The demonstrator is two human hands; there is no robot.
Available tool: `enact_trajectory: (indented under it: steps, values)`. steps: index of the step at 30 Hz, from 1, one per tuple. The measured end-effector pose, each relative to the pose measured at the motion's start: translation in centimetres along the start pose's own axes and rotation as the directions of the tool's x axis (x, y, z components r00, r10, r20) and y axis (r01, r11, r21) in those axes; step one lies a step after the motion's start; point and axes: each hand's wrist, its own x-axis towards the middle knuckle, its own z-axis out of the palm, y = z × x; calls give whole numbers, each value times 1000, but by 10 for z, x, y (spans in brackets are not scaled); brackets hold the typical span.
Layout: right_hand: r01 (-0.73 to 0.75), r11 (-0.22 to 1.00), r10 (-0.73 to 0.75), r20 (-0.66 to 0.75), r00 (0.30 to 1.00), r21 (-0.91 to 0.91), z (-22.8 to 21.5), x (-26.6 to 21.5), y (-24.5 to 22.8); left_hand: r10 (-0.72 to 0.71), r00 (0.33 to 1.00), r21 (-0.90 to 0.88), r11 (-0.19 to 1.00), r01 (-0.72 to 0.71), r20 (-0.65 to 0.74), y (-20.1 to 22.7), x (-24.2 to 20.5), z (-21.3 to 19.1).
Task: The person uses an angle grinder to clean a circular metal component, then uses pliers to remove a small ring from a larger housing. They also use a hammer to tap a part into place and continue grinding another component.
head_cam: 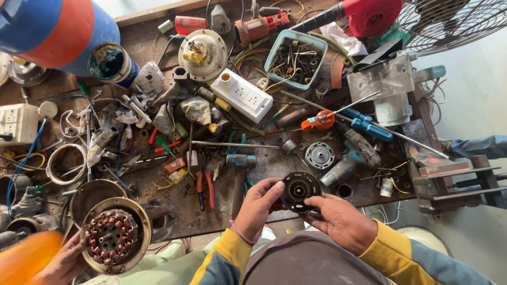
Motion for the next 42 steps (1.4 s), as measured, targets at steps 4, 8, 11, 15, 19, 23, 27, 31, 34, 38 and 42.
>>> enact_trajectory:
  steps: [4,8,11,15,19,23,27,31,34,38,42]
  values:
    - [3,1000,-3,-9,1000,-10,1,-11,4,2,1000,-68,998,-3,-13,-2,-11,4]
    - [25,1000,-25,15,1000,10,2,-20,9,34,999,-97,995,-37,-30,-5,-18,8]
    - [48,999,-49,34,998,24,2,-24,10,39,998,-105,993,-44,-49,-8,-21,8]
    - [23,999,-22,-10,1000,27,3,-25,10,87,995,-94,991,-92,-56,-9,-23,8]
    - [42,998,-45,54,998,52,1,-24,15,229,970,66,972,-224,-78,0,-31,11]
    - [-49,994,47,28,999,95,1,-26,6,444,894,508,783,-358,-54,20,-50,18]
    - [12,992,-20,57,998,122,7,-35,-20,659,655,758,194,-622,369,38,-71,23]
    - [79,996,-82,104,991,36,21,-61,-23,668,561,752,5,-659,488,47,-78,29]
    - [124,992,-124,118,985,7,28,-78,-27,707,619,754,188,-630,341,48,-81,29]
    - [130,992,-129,141,982,8,31,-87,-28,684,691,769,305,-561,233,45,-84,26]
    - [140,990,-137,122,983,-10,30,-85,-29,652,727,757,359,-546,215,41,-84,25]
